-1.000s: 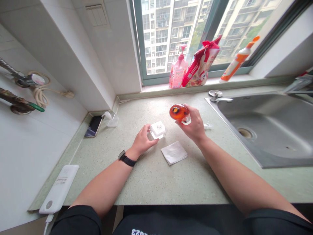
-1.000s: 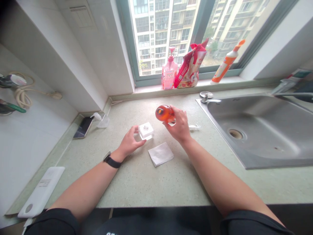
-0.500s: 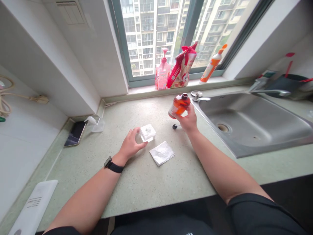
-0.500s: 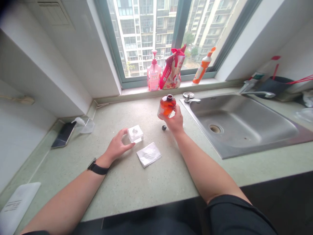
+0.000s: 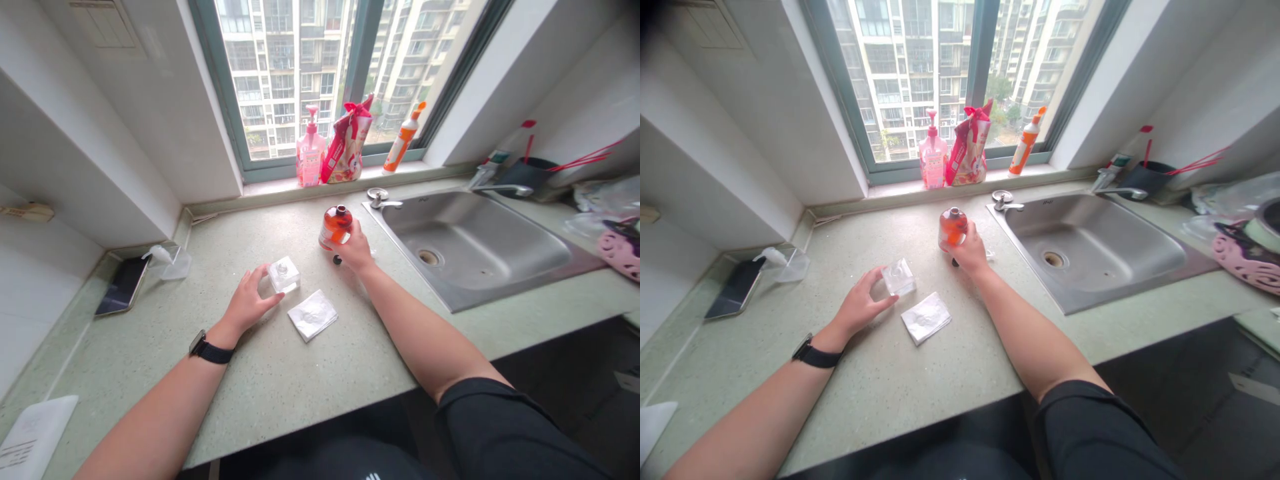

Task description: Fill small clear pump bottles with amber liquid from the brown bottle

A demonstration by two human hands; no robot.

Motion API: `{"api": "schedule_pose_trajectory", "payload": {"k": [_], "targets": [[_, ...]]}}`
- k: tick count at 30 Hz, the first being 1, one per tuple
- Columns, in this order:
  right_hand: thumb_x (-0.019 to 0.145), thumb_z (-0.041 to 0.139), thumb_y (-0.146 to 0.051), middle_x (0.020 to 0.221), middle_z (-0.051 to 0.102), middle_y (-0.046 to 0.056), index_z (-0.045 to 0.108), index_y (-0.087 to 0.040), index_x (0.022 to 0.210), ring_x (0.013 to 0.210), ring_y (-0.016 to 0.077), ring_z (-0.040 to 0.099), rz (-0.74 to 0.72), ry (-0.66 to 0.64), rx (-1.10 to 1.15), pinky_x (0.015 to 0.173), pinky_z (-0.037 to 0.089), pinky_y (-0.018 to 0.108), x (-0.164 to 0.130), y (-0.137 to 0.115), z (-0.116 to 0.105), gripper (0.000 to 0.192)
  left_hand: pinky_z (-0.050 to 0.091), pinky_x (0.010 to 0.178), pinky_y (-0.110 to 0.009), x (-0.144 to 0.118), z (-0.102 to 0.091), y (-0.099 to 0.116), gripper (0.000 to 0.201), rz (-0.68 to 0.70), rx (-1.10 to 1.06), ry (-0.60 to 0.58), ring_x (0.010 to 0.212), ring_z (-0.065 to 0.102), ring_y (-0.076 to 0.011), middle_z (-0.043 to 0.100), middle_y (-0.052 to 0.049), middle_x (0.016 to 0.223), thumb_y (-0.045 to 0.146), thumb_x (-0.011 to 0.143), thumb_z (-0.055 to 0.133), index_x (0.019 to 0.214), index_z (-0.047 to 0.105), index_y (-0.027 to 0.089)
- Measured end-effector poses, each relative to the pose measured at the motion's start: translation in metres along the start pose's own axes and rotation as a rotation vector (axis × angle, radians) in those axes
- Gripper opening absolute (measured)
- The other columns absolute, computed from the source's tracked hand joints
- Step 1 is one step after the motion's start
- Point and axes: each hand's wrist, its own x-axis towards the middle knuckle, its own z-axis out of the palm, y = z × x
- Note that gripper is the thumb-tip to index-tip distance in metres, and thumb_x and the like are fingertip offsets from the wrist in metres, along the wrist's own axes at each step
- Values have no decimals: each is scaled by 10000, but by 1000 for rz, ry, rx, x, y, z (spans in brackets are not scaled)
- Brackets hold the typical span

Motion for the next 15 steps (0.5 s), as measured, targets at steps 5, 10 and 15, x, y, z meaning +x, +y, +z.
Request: {"api": "schedule_pose_trajectory", "payload": {"k": [5, 10, 15], "targets": [[687, 854, -450, 1298, 765, 118, 551, -283, 1312, 1221, 373, 709, 21, -76, -77, 1096, 521, 565, 3, 3, 5, 715, 333, 1317, -611, 1, 0, -1, 760, 3, 12, -20, 1434, 611, -373, 630, -124, 1573, 576, 888, 761, 1539, 540, 252], [708, 861, -443, 1345, 762, 118, 530, -293, 1412, 1283, 386, 689, 56, -138, -138, 1245, 351, 686, 3, 4, 7, 792, 253, 1358, -602, 2, -1, 0, 816, 3, 24, -34, 1482, 571, -374, 596, -122, 1618, 605, 886, 738, 1584, 521, 244], [718, 883, -522, 1564, 622, 204, 397, -232, 1614, 1483, 433, 549, 17, -150, -158, 1316, 163, 746, 4, -4, 0, 1060, 360, 1307, -593, 2, -3, 3, 821, -6, 22, -32, 1454, 591, -380, 611, -124, 1598, 625, 893, 717, 1595, 522, 246]]}}
